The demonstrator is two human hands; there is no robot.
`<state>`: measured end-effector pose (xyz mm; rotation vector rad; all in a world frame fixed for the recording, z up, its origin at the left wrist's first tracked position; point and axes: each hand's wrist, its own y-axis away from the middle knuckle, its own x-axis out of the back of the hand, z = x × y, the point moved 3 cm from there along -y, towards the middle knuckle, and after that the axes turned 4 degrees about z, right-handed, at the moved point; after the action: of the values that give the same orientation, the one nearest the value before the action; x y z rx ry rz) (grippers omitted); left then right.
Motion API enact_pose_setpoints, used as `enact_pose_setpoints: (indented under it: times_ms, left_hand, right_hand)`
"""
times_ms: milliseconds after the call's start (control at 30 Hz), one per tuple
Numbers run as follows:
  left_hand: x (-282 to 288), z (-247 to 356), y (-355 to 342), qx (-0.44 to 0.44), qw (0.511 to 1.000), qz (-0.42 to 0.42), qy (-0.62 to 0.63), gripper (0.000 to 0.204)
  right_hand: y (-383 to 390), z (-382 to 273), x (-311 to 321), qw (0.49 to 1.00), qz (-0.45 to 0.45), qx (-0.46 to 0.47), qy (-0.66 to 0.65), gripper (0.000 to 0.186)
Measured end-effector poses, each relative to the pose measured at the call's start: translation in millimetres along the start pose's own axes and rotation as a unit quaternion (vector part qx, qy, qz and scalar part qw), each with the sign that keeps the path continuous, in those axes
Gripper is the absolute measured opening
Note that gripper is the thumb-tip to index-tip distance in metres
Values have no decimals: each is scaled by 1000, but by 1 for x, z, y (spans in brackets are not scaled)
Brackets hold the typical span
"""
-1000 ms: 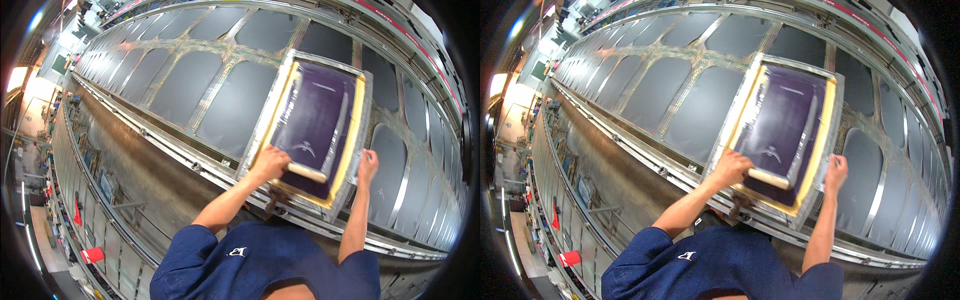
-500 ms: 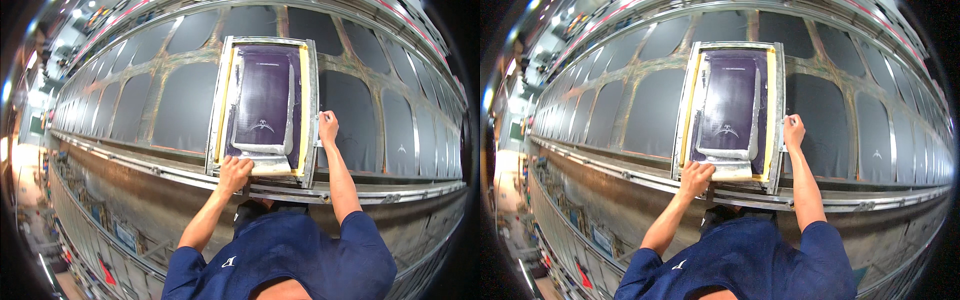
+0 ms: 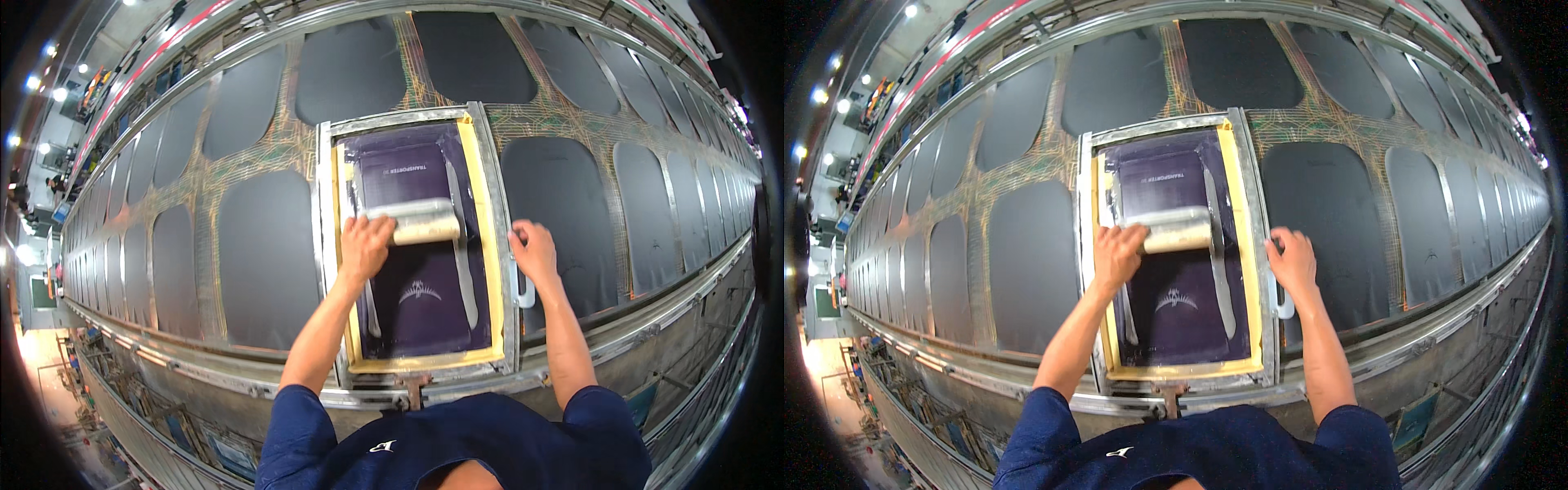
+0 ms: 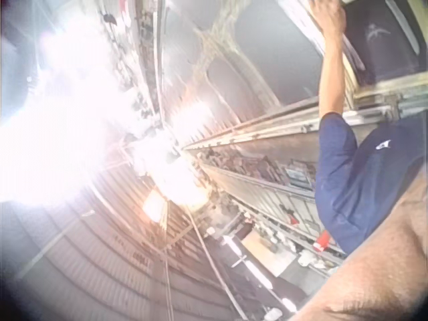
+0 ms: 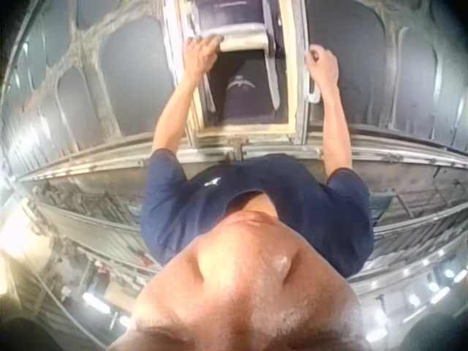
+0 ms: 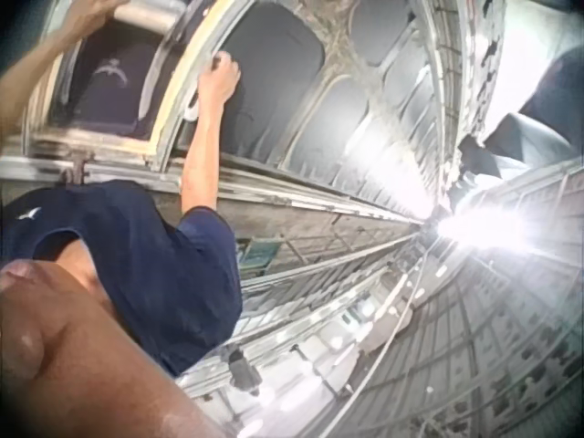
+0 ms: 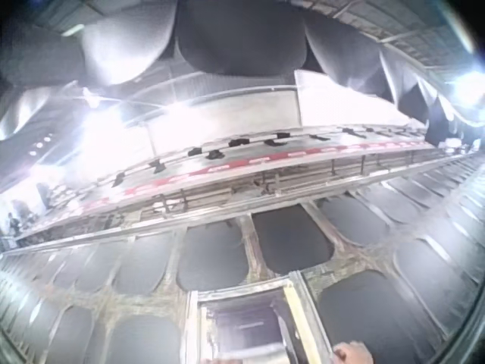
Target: The person uses a squeegee to spread ink across a screen printing frame mounted on a large curved surface. They repeatedly pull the squeegee downward to distribute the ink evenly over the stencil area.
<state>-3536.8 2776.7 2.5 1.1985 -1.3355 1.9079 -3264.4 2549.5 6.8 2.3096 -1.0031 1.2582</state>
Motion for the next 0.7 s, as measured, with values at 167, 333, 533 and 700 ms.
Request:
enact_pose_setpoints:
  times_ms: [167, 333, 533, 700]
  left_hand:
    - [-40, -77, -115, -5, 997, -46, 54, 13]
    - [-45, -111, -185, 105, 971, -192, 97, 28]
    - [-59, -121, -195, 124, 962, -231, 76, 38]
    - [-44, -90, -148, 102, 972, -196, 75, 30]
  right_hand:
    - [-125, -95, -5, 961, -5, 243, -129, 49]
    - [-226, -150, -61, 925, -162, 329, 95, 38]
    - [-246, -152, -94, 933, -223, 269, 91, 36]
    - [-185, -141, -86, 930, -220, 275, 103, 33]
